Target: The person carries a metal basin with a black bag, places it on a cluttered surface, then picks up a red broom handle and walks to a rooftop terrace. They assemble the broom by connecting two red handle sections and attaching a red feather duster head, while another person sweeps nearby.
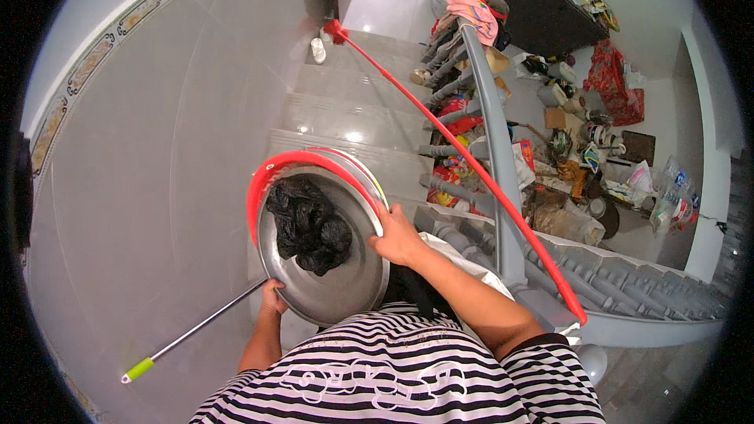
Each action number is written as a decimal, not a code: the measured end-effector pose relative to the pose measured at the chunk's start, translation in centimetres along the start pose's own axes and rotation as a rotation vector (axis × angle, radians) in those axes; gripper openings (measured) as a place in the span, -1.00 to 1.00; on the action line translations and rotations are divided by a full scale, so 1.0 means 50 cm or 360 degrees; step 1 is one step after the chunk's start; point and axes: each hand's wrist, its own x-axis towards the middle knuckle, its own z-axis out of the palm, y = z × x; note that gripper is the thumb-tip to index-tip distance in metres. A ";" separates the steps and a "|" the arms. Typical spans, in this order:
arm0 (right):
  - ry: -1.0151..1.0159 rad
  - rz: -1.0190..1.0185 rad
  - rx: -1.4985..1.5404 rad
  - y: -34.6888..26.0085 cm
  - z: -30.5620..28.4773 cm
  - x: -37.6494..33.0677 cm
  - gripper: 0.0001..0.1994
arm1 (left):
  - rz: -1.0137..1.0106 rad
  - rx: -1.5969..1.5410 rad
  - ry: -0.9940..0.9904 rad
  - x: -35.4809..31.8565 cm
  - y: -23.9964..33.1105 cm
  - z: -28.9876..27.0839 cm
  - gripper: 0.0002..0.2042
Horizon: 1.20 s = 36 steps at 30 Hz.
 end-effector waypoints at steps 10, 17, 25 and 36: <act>0.0126 -0.0245 0.0375 0.000 0.011 0.067 -0.17 | 0.0397 0.0189 0.0295 -0.055 0.123 0.090 -0.72; -0.0068 -0.0124 0.0665 -0.100 0.060 0.131 -0.17 | 0.0519 0.0361 0.0575 -0.179 0.287 0.061 -0.67; -0.0055 -0.0141 0.0719 -0.104 0.042 0.179 -0.18 | 0.0620 0.0381 0.0669 -0.205 0.326 0.178 -0.61; 0.0094 -0.0176 0.0642 -0.068 -0.148 0.356 -0.23 | 0.0913 0.0280 0.0251 0.012 0.386 0.401 -0.48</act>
